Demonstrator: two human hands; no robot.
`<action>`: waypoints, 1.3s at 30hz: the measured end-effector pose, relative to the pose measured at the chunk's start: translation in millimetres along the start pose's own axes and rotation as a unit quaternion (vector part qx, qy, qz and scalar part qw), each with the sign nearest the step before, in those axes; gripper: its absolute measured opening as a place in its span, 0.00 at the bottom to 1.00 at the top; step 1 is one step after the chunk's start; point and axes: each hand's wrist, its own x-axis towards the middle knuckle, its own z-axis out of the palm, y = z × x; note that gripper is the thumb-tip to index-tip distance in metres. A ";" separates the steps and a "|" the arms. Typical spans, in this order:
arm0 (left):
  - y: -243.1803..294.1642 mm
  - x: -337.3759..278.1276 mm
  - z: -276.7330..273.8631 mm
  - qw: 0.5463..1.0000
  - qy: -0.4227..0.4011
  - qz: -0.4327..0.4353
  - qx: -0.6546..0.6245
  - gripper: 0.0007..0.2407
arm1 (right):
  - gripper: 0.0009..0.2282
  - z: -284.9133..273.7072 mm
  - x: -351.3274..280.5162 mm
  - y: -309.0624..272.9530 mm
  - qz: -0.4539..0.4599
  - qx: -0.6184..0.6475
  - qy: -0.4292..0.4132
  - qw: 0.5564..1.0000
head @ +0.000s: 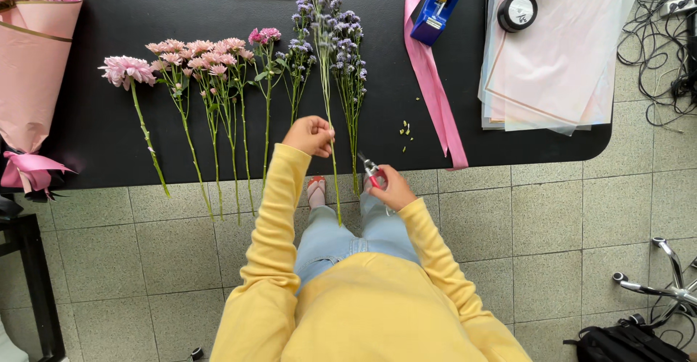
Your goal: The person trims flower stems using shears and arranges them on a table.
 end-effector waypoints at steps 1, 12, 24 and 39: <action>10.7 -2.3 1.0 1.000 0.001 0.000 0.000 0.08 | 0.34 -5.5 3.1 11.0 -0.001 0.000 0.000 1.000; 73.7 11.5 88.3 0.942 0.116 0.214 -0.232 0.06 | 0.29 -77.3 -24.5 19.2 -0.141 0.398 -0.026 0.906; -11.0 34.9 100.9 0.921 0.235 0.183 -0.249 0.04 | 0.32 -85.1 -10.6 51.3 -0.113 0.503 -0.065 0.855; -61.5 29.2 122.4 0.870 0.298 0.199 -0.340 0.05 | 0.23 -76.9 8.8 41.9 -0.065 0.459 0.007 0.886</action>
